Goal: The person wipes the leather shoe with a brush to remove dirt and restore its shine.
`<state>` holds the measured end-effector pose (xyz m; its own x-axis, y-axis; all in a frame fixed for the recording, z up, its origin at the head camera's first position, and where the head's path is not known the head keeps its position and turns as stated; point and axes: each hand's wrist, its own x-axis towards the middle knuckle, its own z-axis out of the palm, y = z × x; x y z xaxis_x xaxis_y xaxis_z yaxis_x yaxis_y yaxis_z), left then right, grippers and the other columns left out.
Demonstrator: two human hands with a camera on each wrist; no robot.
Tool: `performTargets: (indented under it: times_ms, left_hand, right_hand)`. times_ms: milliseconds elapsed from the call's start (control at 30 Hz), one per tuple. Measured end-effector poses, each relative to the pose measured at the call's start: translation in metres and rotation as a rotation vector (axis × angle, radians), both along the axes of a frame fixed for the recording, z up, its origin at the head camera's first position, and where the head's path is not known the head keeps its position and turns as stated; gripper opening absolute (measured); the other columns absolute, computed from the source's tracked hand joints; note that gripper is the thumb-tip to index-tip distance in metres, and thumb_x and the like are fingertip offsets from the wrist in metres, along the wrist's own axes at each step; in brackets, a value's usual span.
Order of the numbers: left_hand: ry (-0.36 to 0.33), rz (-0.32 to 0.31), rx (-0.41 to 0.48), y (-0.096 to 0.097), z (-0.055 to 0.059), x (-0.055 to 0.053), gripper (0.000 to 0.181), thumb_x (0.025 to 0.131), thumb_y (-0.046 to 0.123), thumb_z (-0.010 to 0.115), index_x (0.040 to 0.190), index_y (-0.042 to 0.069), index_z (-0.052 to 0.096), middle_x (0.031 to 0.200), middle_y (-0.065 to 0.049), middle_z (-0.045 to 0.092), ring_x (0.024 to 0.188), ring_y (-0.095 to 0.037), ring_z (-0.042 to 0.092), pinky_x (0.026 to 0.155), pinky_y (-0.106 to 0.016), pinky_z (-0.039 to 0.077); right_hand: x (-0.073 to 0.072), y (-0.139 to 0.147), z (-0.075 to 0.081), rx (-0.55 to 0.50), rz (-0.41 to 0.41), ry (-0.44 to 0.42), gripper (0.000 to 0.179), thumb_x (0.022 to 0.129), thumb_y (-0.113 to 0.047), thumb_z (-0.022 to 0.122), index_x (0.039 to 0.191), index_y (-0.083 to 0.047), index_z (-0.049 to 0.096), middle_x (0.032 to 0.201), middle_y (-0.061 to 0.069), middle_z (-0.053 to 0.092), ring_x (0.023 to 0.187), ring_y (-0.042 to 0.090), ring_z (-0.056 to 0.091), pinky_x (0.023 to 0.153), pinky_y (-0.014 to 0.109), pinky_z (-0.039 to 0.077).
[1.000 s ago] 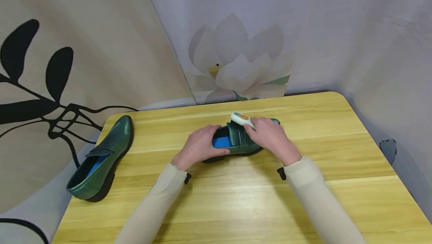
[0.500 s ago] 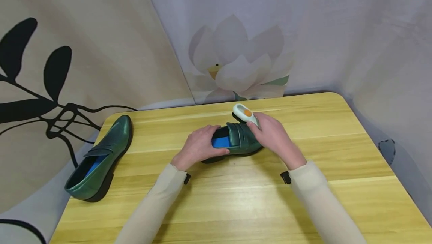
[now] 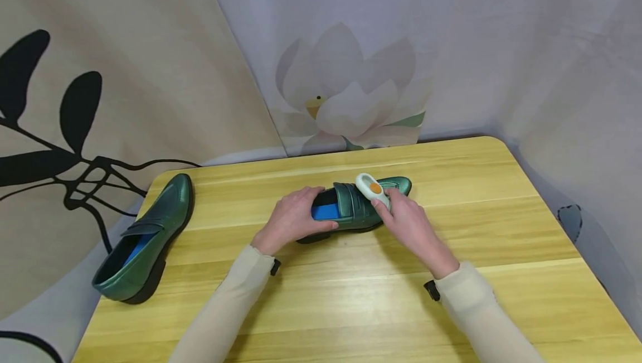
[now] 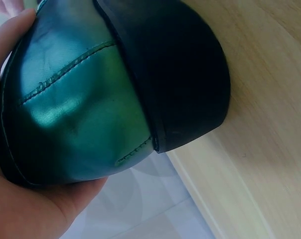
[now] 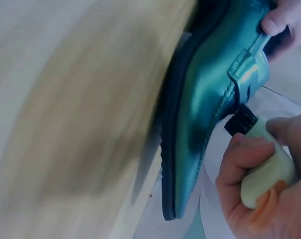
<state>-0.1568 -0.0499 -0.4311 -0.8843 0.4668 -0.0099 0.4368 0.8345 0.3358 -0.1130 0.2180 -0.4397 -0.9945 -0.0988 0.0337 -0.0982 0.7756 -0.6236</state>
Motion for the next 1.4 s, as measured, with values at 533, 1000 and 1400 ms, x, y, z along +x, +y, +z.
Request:
performTargets:
  times_ms: [533, 1000, 1400]
  left_hand:
    - [-0.009, -0.004, -0.004, 0.000, -0.002, -0.001, 0.091, 0.081, 0.069, 0.077, 0.146, 0.008, 0.056, 0.129, -0.011, 0.066, 0.103, -0.027, 0.064, 0.087, -0.045, 0.056]
    - [-0.005, 0.001, -0.005, -0.001, -0.002, 0.001, 0.091, 0.081, 0.069, 0.077, 0.145, 0.009, 0.056, 0.130, -0.010, 0.066, 0.104, -0.026, 0.064, 0.088, -0.045, 0.057]
    - [-0.002, -0.004, -0.003, 0.000, 0.001, 0.001, 0.090, 0.081, 0.069, 0.076, 0.146, 0.009, 0.056, 0.130, -0.010, 0.066, 0.104, -0.026, 0.064, 0.088, -0.045, 0.057]
  right_hand:
    - [0.007, 0.016, -0.005, 0.111, -0.023, 0.118, 0.043, 0.108, -0.028, 0.057, 0.122, 0.012, 0.058, 0.091, 0.017, 0.063, 0.065, 0.026, 0.055, 0.052, 0.038, 0.046]
    - [0.021, 0.031, -0.010, 0.152, 0.021, 0.134, 0.043, 0.108, -0.027, 0.057, 0.123, 0.013, 0.058, 0.093, 0.016, 0.064, 0.069, 0.026, 0.057, 0.057, 0.043, 0.050]
    - [0.014, 0.048, -0.013, 0.197, -0.025, 0.245, 0.038, 0.104, -0.019, 0.066, 0.120, 0.014, 0.059, 0.097, 0.024, 0.066, 0.072, 0.032, 0.060, 0.061, 0.053, 0.053]
